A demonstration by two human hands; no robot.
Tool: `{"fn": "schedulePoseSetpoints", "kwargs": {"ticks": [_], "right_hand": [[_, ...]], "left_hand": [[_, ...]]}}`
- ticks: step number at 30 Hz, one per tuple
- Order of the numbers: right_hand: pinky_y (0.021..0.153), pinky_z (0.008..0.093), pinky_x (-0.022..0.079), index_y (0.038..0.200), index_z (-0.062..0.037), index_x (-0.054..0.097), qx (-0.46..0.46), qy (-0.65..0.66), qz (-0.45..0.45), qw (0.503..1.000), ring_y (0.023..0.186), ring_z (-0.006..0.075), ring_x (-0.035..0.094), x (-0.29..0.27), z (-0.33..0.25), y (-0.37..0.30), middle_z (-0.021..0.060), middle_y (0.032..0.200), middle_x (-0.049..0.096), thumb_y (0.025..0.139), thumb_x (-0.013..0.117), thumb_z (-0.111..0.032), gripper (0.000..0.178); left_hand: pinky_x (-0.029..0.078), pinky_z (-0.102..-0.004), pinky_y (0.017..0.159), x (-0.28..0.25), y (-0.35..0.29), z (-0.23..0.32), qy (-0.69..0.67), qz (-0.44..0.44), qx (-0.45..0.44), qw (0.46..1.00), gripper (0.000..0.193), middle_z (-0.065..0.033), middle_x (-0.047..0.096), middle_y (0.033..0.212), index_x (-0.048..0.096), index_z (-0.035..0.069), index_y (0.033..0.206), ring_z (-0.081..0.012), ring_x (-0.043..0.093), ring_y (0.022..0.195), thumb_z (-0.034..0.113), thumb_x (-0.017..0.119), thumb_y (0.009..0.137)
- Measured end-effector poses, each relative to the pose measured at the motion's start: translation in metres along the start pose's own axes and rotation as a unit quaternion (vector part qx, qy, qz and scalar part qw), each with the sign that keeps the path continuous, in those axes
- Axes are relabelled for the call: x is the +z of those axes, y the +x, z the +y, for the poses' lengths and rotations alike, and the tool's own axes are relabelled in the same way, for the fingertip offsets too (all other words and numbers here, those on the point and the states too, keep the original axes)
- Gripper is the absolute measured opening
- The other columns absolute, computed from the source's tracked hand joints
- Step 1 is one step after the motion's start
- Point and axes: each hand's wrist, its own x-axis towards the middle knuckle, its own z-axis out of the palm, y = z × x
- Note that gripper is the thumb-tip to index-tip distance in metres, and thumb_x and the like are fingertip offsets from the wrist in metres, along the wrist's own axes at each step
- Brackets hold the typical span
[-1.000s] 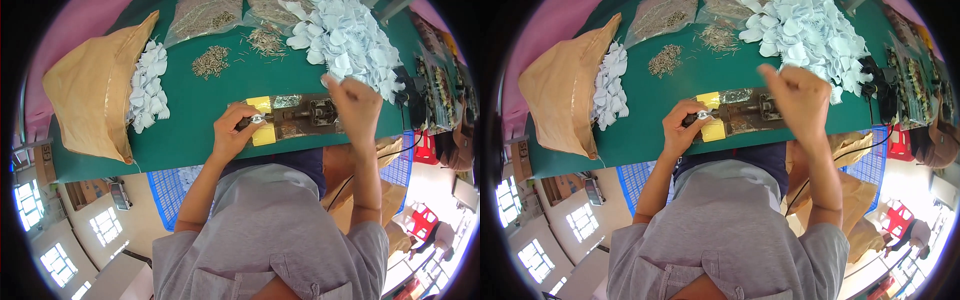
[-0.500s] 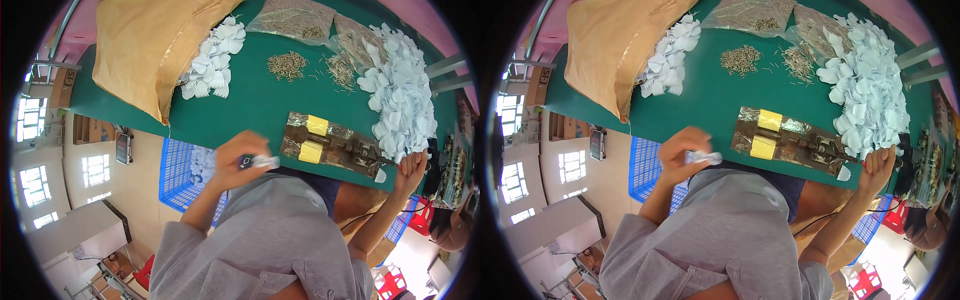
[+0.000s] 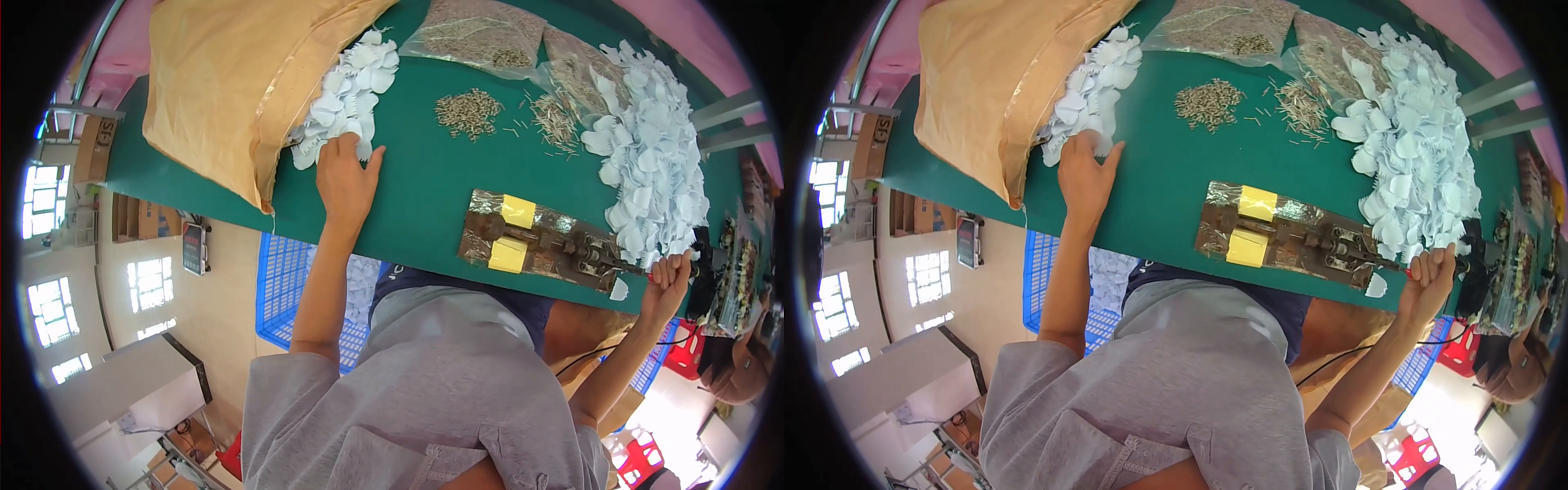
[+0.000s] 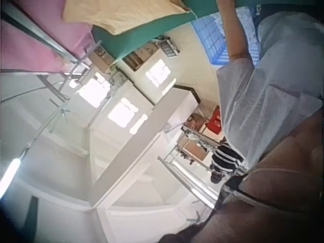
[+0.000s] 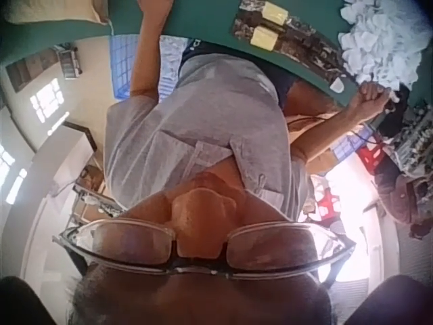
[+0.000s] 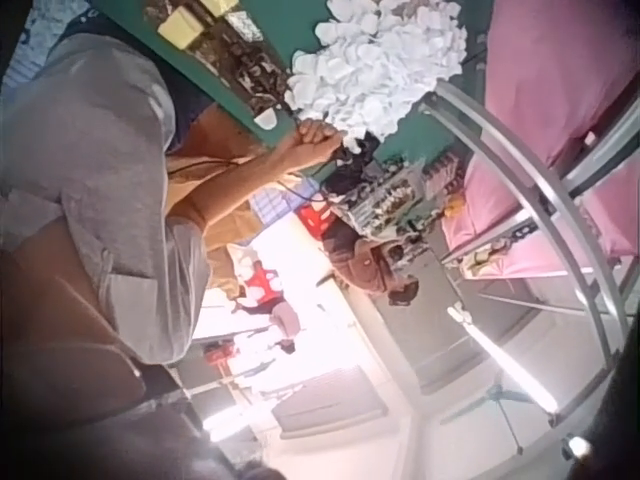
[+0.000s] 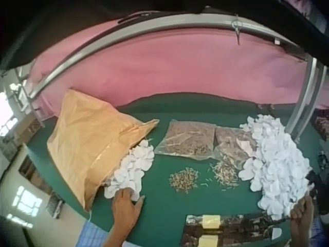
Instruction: The person organizes metal pins and springs on the workbench, then repeatedly aligns plastic components with a spring and pin in a benchtop fixture to assemble hair claw clips.
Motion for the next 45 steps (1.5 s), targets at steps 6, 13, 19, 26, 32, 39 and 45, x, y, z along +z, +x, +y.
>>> {"fn": "schedulePoseSetpoints", "kwargs": {"ticks": [6,13,19,26,32,39,45], "right_hand": [[0.054,0.0264,0.029,0.081,-0.0109,0.054,-0.029,-0.079,0.04,0.996,0.054,0.0055,0.03,0.012,0.008,-0.007,-0.0076,0.063,0.033,0.11,0.056,-0.026,0.033],[0.069,0.0343,0.051,0.091,-0.0031,0.074,-0.384,-0.633,0.003,0.672,0.075,0.023,0.067,0.085,0.017,-0.008,0.009,0.087,0.071,0.088,0.079,-0.008,0.007],[0.085,0.0421,0.057,0.113,-0.0125,0.073,-0.342,-0.681,-0.252,0.596,0.099,0.0322,0.069,0.132,0.072,0.095,0.0074,0.109,0.07,0.09,0.069,-0.008,0.024],[0.093,0.0443,0.055,0.114,-0.0071,0.069,-0.27,-0.718,-0.415,0.489,0.105,0.0366,0.067,0.143,0.075,0.149,0.0128,0.112,0.068,0.086,0.067,0.002,0.031],[0.076,0.0406,0.057,0.113,-0.0096,0.074,-0.236,-0.615,-0.36,0.661,0.085,0.0321,0.07,0.182,0.056,0.062,0.0135,0.097,0.072,0.09,0.069,-0.003,0.024],[0.068,0.0421,0.052,0.11,-0.0098,0.076,-0.245,-0.535,-0.405,0.7,0.077,0.0296,0.064,0.166,0.1,-0.037,0.0098,0.082,0.069,0.09,0.073,-0.007,0.021],[0.081,0.039,0.045,0.109,-0.0093,0.076,-0.216,-0.558,-0.428,0.678,0.078,0.0278,0.062,0.156,0.09,-0.047,0.0094,0.079,0.066,0.094,0.069,-0.012,0.017]], "left_hand": [[0.053,-0.0536,0.072,-0.01,0.003,-0.017,0.061,-0.02,0.016,0.998,0.023,-0.0222,0.065,0.085,0.057,0.002,0.102,-0.0425,0.066,0.082,0.013,0.067,0.084],[0.057,-0.032,0.079,-0.04,-0.011,-0.052,-0.132,-0.011,-0.091,0.987,0.073,-0.0118,0.067,0.104,0.043,0.014,0.153,-0.0202,0.07,0.085,-0.006,0.071,0.089],[0.056,-0.0264,0.081,-0.04,-0.017,0.005,-0.404,0.046,-0.159,0.9,0.085,-0.0135,0.054,0.136,0.039,0.011,0.155,-0.0177,0.069,0.093,-0.013,0.077,0.083],[0.056,-0.0262,0.082,-0.054,-0.058,0.068,-0.5,-0.119,-0.022,0.857,0.022,-0.0059,0.074,0.105,0.077,0.004,0.108,-0.0134,0.07,0.09,-0.007,0.075,0.089],[0.054,-0.0325,0.075,-0.033,-0.078,0.126,-0.462,-0.196,0.189,0.844,0.017,-0.0044,0.074,0.093,0.077,0.008,0.094,-0.0224,0.067,0.085,-0.002,0.079,0.08],[0.044,-0.0376,0.082,-0.011,-0.075,0.134,-0.307,-0.101,0.313,0.893,0.018,0.0022,0.072,0.094,0.075,0.01,0.091,-0.0216,0.058,0.093,0.006,0.076,0.074],[0.045,-0.0398,0.087,-0.012,-0.073,0.136,-0.257,-0.089,0.298,0.915,0.013,-0.0023,0.065,0.104,0.072,0.009,0.093,-0.0252,0.056,0.104,0.009,0.072,0.079]]}}
